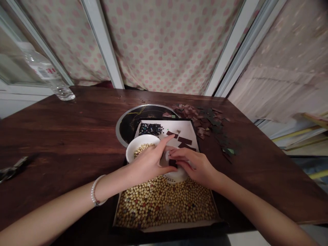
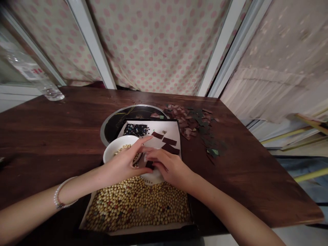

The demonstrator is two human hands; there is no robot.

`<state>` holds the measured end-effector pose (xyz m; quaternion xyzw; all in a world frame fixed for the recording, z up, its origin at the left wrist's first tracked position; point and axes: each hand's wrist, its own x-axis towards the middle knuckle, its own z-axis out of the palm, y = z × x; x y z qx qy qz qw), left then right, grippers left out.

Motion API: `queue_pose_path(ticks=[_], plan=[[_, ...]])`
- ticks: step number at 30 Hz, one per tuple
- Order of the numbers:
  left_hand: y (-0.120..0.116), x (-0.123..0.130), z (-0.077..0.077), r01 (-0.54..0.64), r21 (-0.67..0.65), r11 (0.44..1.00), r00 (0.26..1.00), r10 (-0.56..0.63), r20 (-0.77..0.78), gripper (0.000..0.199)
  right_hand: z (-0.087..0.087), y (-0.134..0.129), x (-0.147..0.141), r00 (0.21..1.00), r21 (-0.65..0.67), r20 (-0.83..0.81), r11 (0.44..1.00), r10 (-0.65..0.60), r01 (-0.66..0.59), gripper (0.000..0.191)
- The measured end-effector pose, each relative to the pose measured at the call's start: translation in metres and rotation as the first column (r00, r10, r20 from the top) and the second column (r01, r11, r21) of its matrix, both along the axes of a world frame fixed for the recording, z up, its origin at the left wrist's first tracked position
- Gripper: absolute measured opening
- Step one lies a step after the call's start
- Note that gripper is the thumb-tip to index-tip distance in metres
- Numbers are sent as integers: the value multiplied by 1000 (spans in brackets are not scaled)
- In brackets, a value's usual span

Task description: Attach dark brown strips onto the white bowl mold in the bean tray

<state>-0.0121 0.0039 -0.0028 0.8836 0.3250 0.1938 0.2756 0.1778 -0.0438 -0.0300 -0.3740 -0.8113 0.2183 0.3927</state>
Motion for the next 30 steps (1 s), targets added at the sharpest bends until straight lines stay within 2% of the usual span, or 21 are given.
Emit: queue_pose_path(ticks=[6, 12, 16, 21, 25, 30], plan=[[-5, 5, -3, -81, -24, 996, 996, 82, 22, 80, -2, 2, -3, 1000, -80, -2, 997, 10, -10, 32], [-6, 6, 0, -76, -62, 995, 997, 77, 15, 79, -2, 3, -1, 990, -180, -142, 983, 8, -34, 41], [-7, 7, 2, -111, -111, 988, 994, 112, 1, 70, 6, 5, 3, 986, -47, -154, 998, -58, 51, 35], [-5, 9, 1, -129, -133, 983, 991, 131, 4, 68, 9, 10, 6, 985, 136, -75, 977, -157, 166, 10], [-3, 8, -1, -124, -136, 983, 992, 127, 13, 67, 5, 13, 5, 984, 168, 27, 971, -177, 170, 6], [-1, 6, -5, -105, -95, 990, 994, 109, 33, 66, 4, 16, 4, 988, 133, 34, 980, -152, 146, 6]])
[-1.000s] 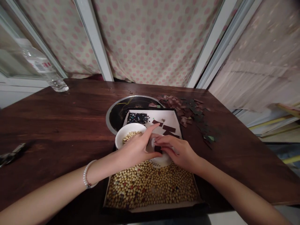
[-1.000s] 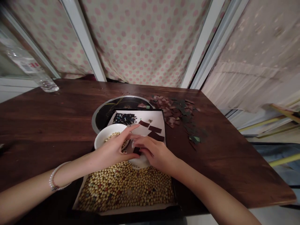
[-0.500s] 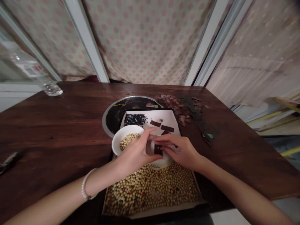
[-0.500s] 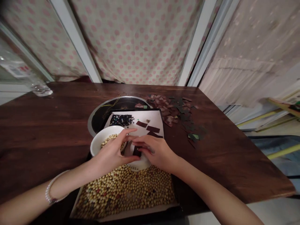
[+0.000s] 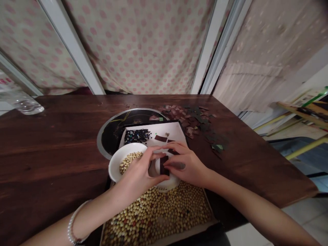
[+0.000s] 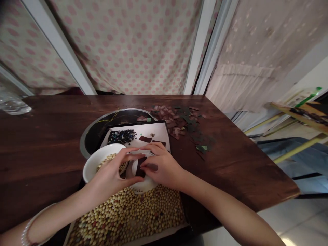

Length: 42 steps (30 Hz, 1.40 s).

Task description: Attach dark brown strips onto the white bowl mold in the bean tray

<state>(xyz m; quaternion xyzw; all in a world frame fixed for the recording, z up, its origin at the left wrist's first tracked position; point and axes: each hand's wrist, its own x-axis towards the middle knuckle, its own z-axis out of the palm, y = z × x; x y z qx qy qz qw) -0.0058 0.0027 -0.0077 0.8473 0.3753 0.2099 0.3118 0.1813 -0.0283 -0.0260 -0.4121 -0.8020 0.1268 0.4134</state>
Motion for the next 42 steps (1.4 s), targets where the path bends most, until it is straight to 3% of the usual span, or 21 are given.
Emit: queue_pose_path(ticks=[10, 15, 20, 26, 32, 36, 42], plan=[[-3, -1, 5, -28, -33, 999, 999, 29, 30, 69, -2, 0, -2, 995, -18, -78, 998, -55, 54, 10], [-3, -2, 8, 26, -47, 999, 999, -27, -27, 73, 1, 0, -3, 995, -31, -85, 999, -43, 41, 11], [-4, -1, 7, 22, -36, 999, 1000, -22, -8, 75, 1, -1, -2, 995, -59, -65, 996, 70, -74, 6], [-5, 0, 7, 31, -85, 996, 999, -30, 12, 79, 0, 0, 1, 996, -142, -72, 989, -50, 39, 7], [-6, -1, 5, 57, -24, 998, 998, -57, -2, 73, 4, -2, -2, 999, -130, -41, 991, 6, -11, 9], [-5, -1, 5, 64, 1, 998, 998, -64, -7, 69, 2, -2, -2, 997, -90, -22, 994, -70, 67, 10], [-5, -1, 3, 58, 5, 998, 998, -58, -14, 72, 1, -2, 0, 996, -98, -30, 992, -84, 81, 10]])
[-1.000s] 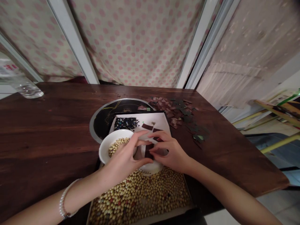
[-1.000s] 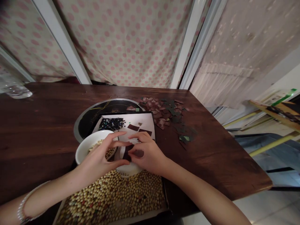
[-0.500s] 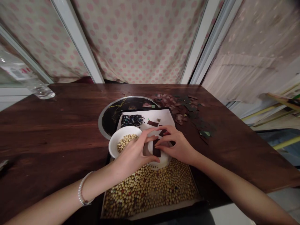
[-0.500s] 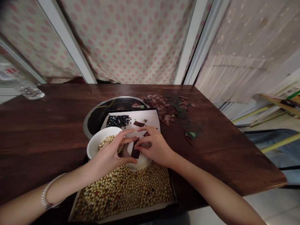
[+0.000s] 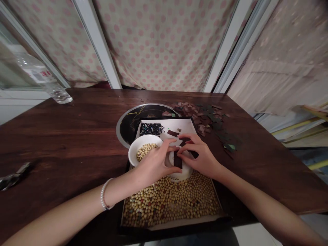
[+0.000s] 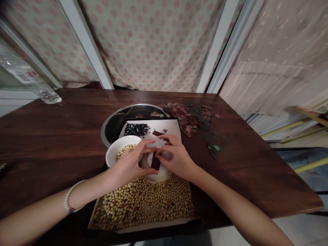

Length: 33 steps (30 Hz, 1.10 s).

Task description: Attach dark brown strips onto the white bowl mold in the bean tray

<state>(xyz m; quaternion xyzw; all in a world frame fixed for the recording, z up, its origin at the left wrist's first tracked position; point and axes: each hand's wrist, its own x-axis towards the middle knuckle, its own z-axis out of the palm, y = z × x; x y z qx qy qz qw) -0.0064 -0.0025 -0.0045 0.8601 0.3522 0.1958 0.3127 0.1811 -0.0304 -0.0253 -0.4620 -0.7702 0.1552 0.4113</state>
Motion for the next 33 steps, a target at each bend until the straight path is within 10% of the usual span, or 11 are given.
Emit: queue_pose_path(ticks=[33], plan=[[0, 2, 0, -7, 57, 998, 998, 10, -54, 71, -2, 0, -8, 996, 22, 36, 997, 79, -80, 11]])
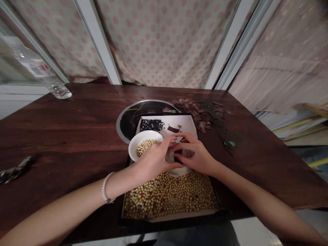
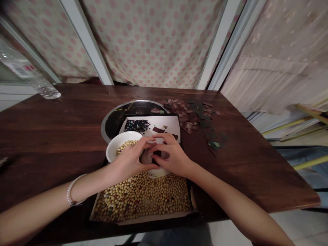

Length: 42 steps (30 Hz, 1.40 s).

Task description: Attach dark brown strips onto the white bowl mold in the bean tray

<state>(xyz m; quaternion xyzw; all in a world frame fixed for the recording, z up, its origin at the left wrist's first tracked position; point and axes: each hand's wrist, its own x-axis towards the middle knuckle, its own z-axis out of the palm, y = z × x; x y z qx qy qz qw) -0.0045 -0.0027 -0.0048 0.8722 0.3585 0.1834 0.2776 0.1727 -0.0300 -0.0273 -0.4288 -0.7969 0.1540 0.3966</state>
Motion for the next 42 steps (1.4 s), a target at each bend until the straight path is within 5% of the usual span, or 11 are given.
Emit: queue_pose_path(ticks=[33, 42], plan=[[-2, -1, 3, -2, 8, 1000, 998, 3, -64, 76, -1, 0, -1, 999, -26, -39, 999, -29, 28, 12], [-1, -4, 2, 77, 2, 997, 995, -77, 67, 65, -1, -1, 0, 998, -10, -41, 999, -53, 53, 11]])
